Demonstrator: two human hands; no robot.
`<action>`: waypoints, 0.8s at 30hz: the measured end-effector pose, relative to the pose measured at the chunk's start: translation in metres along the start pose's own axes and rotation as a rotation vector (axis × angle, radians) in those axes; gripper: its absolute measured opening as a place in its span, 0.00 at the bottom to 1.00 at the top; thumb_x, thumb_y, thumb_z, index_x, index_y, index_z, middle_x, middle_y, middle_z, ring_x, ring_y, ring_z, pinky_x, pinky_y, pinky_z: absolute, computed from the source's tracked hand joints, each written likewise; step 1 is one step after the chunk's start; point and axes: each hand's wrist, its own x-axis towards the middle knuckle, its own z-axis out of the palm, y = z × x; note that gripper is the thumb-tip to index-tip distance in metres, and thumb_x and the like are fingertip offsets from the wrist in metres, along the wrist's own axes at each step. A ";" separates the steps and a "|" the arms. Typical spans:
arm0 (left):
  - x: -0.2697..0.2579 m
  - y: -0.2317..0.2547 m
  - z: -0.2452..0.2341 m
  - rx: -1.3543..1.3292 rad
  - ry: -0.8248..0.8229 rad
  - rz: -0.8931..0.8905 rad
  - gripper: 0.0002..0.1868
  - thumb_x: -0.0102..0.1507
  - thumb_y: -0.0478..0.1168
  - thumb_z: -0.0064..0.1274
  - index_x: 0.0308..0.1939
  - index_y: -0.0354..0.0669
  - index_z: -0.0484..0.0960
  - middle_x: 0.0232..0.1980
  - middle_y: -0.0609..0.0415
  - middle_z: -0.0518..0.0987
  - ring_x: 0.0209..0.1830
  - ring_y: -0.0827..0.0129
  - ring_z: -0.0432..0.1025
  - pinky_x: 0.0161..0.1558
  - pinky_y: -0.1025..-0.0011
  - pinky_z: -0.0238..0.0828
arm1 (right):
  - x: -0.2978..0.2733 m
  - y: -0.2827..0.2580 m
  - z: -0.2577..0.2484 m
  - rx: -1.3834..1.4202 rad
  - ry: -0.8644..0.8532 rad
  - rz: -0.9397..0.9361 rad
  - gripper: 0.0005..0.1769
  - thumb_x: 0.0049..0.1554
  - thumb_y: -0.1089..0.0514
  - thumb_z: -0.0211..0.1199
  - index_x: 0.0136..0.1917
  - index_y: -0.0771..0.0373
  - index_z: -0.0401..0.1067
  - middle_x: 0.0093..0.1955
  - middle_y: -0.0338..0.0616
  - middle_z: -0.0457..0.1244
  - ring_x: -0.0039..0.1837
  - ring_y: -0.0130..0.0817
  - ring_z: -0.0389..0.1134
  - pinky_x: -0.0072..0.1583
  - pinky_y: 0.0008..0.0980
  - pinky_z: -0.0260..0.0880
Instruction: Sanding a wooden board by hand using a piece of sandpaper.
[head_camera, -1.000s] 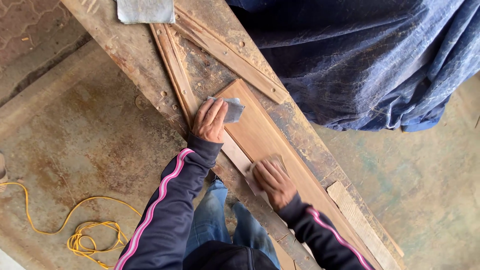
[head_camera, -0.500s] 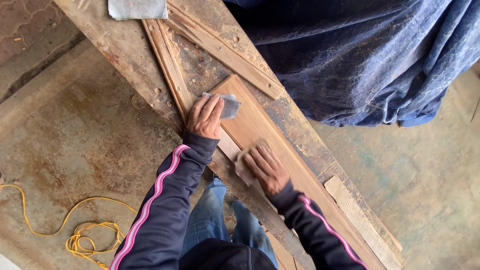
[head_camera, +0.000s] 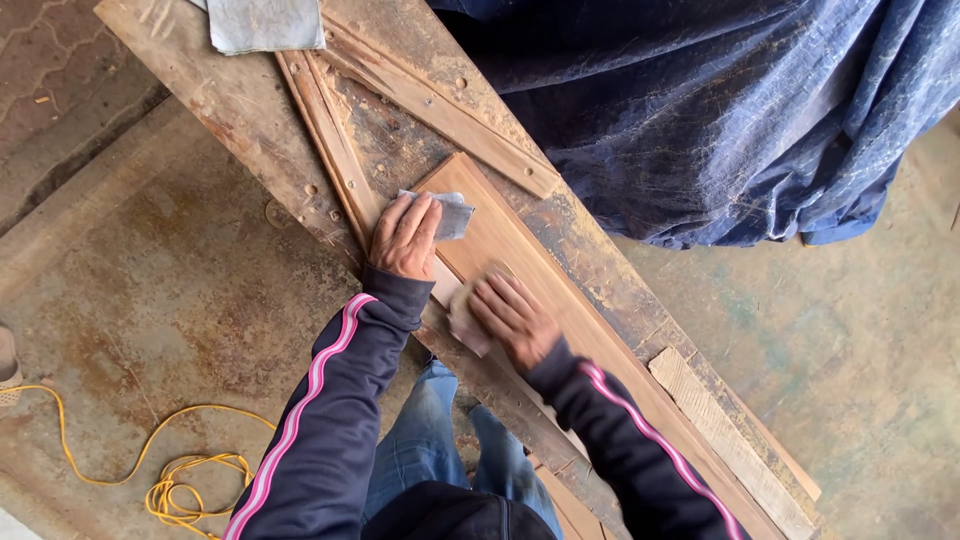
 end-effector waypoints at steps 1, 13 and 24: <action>0.001 -0.002 0.001 -0.003 0.002 -0.001 0.23 0.66 0.32 0.53 0.67 0.39 0.77 0.70 0.48 0.74 0.71 0.47 0.66 0.72 0.56 0.64 | -0.025 -0.004 -0.001 -0.003 -0.003 0.000 0.30 0.59 0.59 0.54 0.74 0.67 0.64 0.76 0.55 0.58 0.79 0.52 0.56 0.79 0.52 0.53; 0.001 -0.002 -0.001 0.011 0.001 0.023 0.24 0.66 0.32 0.54 0.67 0.39 0.77 0.70 0.48 0.74 0.71 0.48 0.66 0.73 0.55 0.62 | 0.035 0.009 0.019 -0.064 0.028 -0.061 0.27 0.62 0.60 0.49 0.73 0.69 0.64 0.76 0.57 0.59 0.79 0.52 0.56 0.79 0.51 0.56; -0.001 -0.004 0.003 -0.003 0.034 0.029 0.25 0.65 0.30 0.55 0.67 0.39 0.77 0.71 0.49 0.73 0.71 0.48 0.66 0.73 0.55 0.63 | -0.047 0.000 0.003 -0.059 -0.039 -0.091 0.25 0.61 0.60 0.53 0.71 0.68 0.66 0.75 0.57 0.58 0.78 0.54 0.57 0.78 0.53 0.55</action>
